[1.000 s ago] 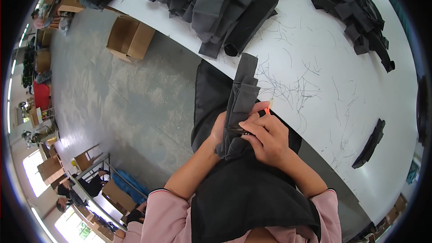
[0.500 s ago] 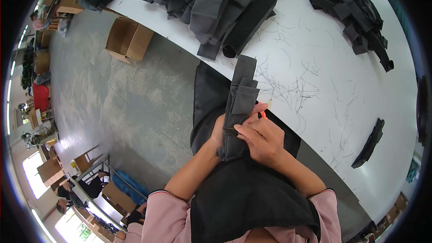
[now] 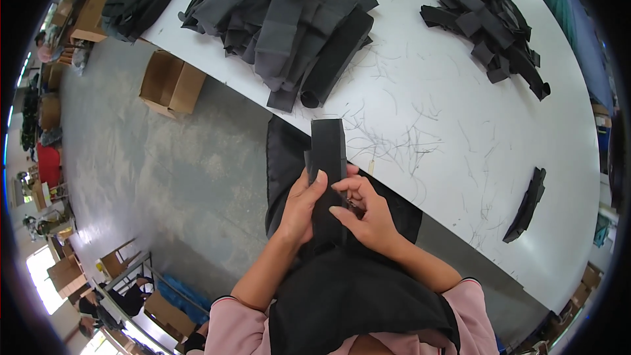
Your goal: Cutting small notches or trimming edges of black fabric strips using small scissors in a factory setting.
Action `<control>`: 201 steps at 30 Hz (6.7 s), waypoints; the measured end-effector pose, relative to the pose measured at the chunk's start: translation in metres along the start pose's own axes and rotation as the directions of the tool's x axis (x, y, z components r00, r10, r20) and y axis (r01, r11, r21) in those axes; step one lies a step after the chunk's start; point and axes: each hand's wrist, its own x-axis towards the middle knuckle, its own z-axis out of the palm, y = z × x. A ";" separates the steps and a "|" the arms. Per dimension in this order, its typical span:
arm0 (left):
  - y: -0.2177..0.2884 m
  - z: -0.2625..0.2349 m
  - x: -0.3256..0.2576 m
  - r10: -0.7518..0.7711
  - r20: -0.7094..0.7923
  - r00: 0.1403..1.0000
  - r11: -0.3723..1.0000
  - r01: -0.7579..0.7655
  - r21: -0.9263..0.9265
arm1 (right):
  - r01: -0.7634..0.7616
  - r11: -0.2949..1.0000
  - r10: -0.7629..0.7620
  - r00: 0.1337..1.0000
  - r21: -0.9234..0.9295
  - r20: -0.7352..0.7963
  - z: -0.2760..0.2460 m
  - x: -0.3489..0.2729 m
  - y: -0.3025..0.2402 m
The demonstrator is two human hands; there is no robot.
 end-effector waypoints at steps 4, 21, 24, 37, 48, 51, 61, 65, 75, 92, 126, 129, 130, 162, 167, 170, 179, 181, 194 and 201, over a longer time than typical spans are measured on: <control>-0.002 -0.008 0.001 -0.063 0.009 0.998 0.990 0.063 -0.122 | 0.297 0.720 -0.449 0.888 -0.627 -0.094 -0.018 -0.003 -0.020; 0.002 -0.003 0.000 -0.116 0.051 0.992 0.991 0.118 -0.054 | 0.337 0.434 -0.602 0.799 -0.836 0.009 -0.035 0.016 -0.017; 0.003 -0.001 0.000 -0.107 0.002 0.994 0.994 0.107 -0.029 | 0.325 0.465 -0.624 0.781 -0.823 -0.044 -0.035 0.010 -0.019; 0.004 -0.003 -0.004 -0.115 0.012 0.993 0.989 0.114 0.099 | 0.332 0.520 -0.582 0.812 -0.787 -0.041 -0.032 0.013 -0.011; 0.006 -0.005 -0.003 -0.180 0.083 0.980 0.978 0.169 0.122 | 0.291 0.704 -0.433 0.899 -0.649 -0.067 -0.036 0.011 -0.010; 0.007 -0.005 -0.004 -0.173 0.073 0.982 0.978 0.162 0.135 | 0.363 0.653 -0.489 0.872 -0.665 -0.004 -0.036 0.012 -0.015; 0.013 0.002 -0.005 -0.195 0.088 0.977 0.972 0.180 0.149 | 0.384 0.625 -0.453 0.887 -0.679 0.085 -0.028 0.023 -0.012; 0.013 0.001 -0.007 -0.208 0.080 0.975 0.965 0.191 0.179 | 0.417 0.578 -0.490 0.865 -0.702 0.111 -0.028 0.022 -0.014; 0.015 0.003 0.005 -0.176 0.311 0.934 0.978 0.201 -0.050 | -0.235 0.944 0.240 0.971 0.230 0.008 -0.043 0.052 -0.035; 0.036 -0.002 0.009 -0.370 0.363 0.855 0.917 0.399 -0.005 | 0.425 0.596 -0.253 0.905 -0.682 0.342 -0.094 0.049 -0.078; 0.027 0.014 -0.001 0.246 0.199 0.949 0.197 -0.250 0.948 | 0.294 0.704 -0.345 0.937 -0.646 0.050 -0.078 0.023 -0.049; 0.024 0.014 0.001 0.374 0.245 0.894 0.055 -0.285 0.957 | 0.253 0.736 -0.334 0.942 -0.628 -0.012 -0.068 0.020 -0.043; 0.024 0.014 0.002 0.426 0.278 0.861 -0.020 -0.299 0.954 | 0.224 0.735 -0.303 0.953 -0.640 -0.015 -0.065 0.020 -0.042; 0.024 0.007 0.005 -0.164 0.034 0.986 0.985 0.161 0.068 | 0.357 0.543 -0.578 0.816 -0.760 -0.030 -0.033 0.019 -0.016; 0.023 0.008 0.003 -0.168 0.020 0.986 0.976 0.163 0.144 | 0.407 0.477 -0.624 0.781 -0.779 0.025 -0.031 0.025 -0.017; 0.021 0.009 0.001 -0.170 0.008 0.985 0.968 0.165 0.190 | 0.416 0.462 -0.619 0.784 -0.783 0.052 -0.031 0.025 -0.015; 0.023 0.014 0.000 -0.195 -0.051 0.979 0.948 0.202 0.246 | 0.423 0.502 -0.649 0.761 -0.755 -0.005 -0.025 0.025 -0.015; 0.020 0.013 -0.001 -0.190 -0.019 0.982 0.951 0.189 0.247 | 0.407 0.456 -0.636 0.771 -0.791 0.030 -0.023 0.027 -0.014; 0.013 0.010 -0.001 -0.168 0.001 0.986 0.948 0.161 0.273 | 0.423 0.530 -0.541 0.836 -0.735 0.092 -0.020 0.029 -0.017; 0.011 0.010 -0.002 -0.145 0.020 0.989 0.938 0.131 0.322 | 0.409 0.525 -0.518 0.850 -0.747 0.102 -0.022 0.027 -0.018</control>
